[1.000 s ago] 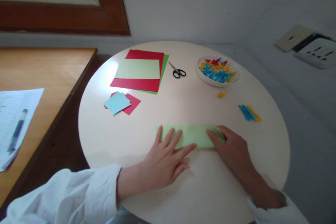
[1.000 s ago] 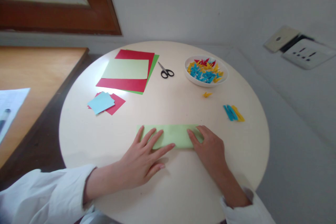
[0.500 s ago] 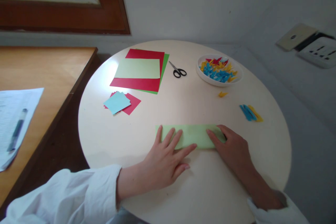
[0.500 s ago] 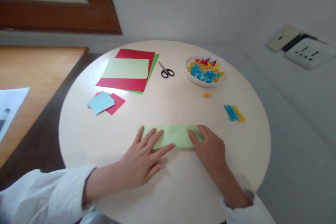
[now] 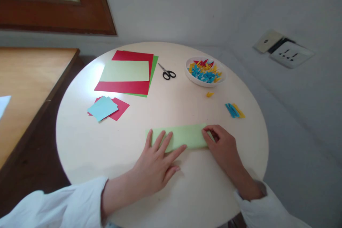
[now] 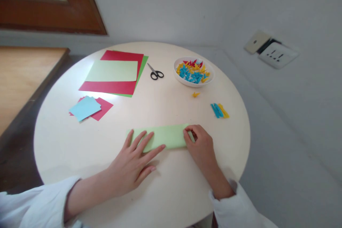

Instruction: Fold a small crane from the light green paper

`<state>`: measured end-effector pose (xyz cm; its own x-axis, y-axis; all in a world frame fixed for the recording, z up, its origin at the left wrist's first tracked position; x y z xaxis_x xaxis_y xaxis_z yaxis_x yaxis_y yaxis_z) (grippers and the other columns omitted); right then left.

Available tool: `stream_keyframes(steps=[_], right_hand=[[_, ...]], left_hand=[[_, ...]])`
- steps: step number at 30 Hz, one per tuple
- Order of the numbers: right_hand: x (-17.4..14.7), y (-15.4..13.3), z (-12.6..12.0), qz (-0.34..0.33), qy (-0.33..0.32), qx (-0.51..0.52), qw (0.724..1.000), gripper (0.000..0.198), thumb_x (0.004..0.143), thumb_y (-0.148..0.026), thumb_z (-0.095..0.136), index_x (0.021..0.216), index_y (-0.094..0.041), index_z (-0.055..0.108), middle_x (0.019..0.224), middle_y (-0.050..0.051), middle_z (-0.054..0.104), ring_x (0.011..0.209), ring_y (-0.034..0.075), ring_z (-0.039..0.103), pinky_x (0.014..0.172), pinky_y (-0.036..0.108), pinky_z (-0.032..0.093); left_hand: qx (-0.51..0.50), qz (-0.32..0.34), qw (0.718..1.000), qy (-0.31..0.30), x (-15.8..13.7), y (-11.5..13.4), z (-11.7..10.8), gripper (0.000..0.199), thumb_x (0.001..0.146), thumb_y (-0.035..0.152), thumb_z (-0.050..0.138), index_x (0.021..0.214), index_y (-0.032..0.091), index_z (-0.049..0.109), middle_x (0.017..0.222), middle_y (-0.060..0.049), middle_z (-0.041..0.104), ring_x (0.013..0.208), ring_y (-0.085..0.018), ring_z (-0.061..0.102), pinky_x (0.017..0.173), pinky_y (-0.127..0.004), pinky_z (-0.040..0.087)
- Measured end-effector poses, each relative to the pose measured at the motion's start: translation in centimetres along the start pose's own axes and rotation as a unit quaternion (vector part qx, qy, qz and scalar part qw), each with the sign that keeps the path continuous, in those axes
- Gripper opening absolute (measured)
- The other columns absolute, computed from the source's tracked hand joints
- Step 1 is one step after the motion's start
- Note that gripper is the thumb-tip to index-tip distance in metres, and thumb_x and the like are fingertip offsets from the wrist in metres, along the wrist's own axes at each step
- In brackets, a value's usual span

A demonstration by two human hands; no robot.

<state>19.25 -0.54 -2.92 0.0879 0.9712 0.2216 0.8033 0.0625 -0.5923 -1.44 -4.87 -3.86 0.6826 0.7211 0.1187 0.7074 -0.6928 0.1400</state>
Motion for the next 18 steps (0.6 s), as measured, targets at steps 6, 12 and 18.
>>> stream_keyframes(steps=[6, 12, 18], right_hand=[[0.02, -0.05, -0.16, 0.003, 0.006, 0.008, 1.0, 0.018, 0.077, -0.029, 0.047, 0.072, -0.018, 0.06, 0.067, 0.004, 0.063, 0.056, 0.014, 0.052, 0.054, 0.028, 0.042], [-0.02, 0.57, -0.09, 0.041, 0.003, 0.042, 0.998, 0.018, 0.075, -0.029, 0.049, 0.077, -0.017, 0.063, 0.071, 0.006, 0.067, 0.059, 0.016, 0.058, 0.058, 0.03, 0.047], [-0.03, 0.64, -0.08, 0.043, 0.006, 0.048, 0.998, 0.019, 0.074, -0.03, 0.05, 0.076, -0.018, 0.064, 0.072, 0.006, 0.068, 0.06, 0.017, 0.06, 0.058, 0.03, 0.049]], left_hand=[[0.012, 0.001, 1.0, 0.008, -0.01, 0.07, 0.2, 0.053, 0.091, 0.047, 0.037, 0.142, 0.033, 0.029, 0.14, -0.014, 0.039, 0.128, -0.036, 0.035, 0.102, -0.062, 0.018], [0.015, 0.002, 1.0, 0.013, -0.01, 0.0, 0.21, 0.052, 0.092, 0.047, 0.035, 0.141, 0.033, 0.029, 0.14, -0.014, 0.04, 0.128, -0.036, 0.034, 0.102, -0.062, 0.017], [0.018, -0.003, 1.0, 0.011, -0.02, 0.03, 0.16, 0.051, 0.092, 0.045, 0.035, 0.142, 0.034, 0.028, 0.14, -0.013, 0.04, 0.128, -0.036, 0.035, 0.103, -0.061, 0.016]])
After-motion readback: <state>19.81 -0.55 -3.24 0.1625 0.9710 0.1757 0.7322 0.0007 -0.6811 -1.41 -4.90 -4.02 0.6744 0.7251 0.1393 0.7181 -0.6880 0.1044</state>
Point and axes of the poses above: each hand's wrist, its own x-axis towards the middle knuckle, its own z-axis out of the palm, y = z × x, the point moved 4 cm from there along x, towards the middle knuckle
